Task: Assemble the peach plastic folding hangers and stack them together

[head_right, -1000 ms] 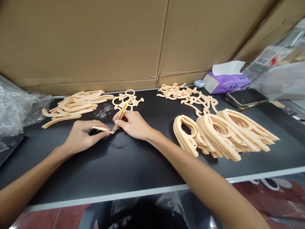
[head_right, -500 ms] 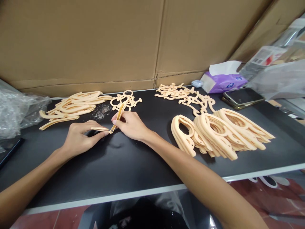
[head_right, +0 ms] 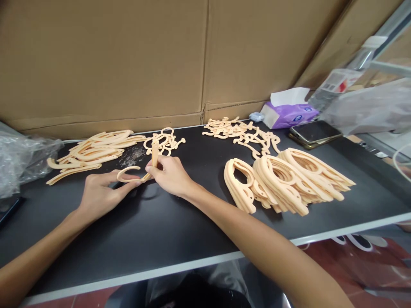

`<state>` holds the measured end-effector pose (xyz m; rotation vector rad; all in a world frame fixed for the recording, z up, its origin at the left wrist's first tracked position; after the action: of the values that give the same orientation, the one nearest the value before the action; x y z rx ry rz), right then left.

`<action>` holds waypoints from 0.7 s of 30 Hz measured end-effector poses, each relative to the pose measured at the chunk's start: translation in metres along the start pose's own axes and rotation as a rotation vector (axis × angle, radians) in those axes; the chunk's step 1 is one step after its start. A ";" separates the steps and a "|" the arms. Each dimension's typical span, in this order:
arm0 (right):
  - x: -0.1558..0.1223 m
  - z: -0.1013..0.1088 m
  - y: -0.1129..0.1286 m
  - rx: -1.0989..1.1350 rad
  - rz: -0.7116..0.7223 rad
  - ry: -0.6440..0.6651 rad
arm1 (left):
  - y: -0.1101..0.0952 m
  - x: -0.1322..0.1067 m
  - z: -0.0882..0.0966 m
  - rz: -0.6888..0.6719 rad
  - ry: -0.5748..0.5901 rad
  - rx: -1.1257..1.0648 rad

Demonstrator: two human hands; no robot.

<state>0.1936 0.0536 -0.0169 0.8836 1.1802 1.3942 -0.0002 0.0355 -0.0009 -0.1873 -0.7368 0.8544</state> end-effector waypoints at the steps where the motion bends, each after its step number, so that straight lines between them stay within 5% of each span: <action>1: 0.000 0.000 0.000 0.001 0.000 -0.004 | 0.000 0.000 0.000 0.020 0.002 -0.004; 8: 0.000 -0.002 -0.002 0.075 -0.045 -0.018 | 0.000 0.001 0.000 0.081 0.012 -0.070; 21: -0.002 -0.002 0.008 0.564 -0.238 0.049 | 0.001 0.005 0.005 0.116 -0.057 -0.148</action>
<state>0.1899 0.0515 -0.0096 1.0532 1.6977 0.9023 -0.0020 0.0392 0.0045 -0.3414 -0.8497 0.9186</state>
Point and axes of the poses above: each hand's wrist, its own x-axis towards the middle knuckle, its own z-axis out of the back of the hand, y = z × x, the point moved 2 cm from there along x, towards the middle knuckle, and after that the axes turned 14 degrees about -z, right-handed, at the moved point
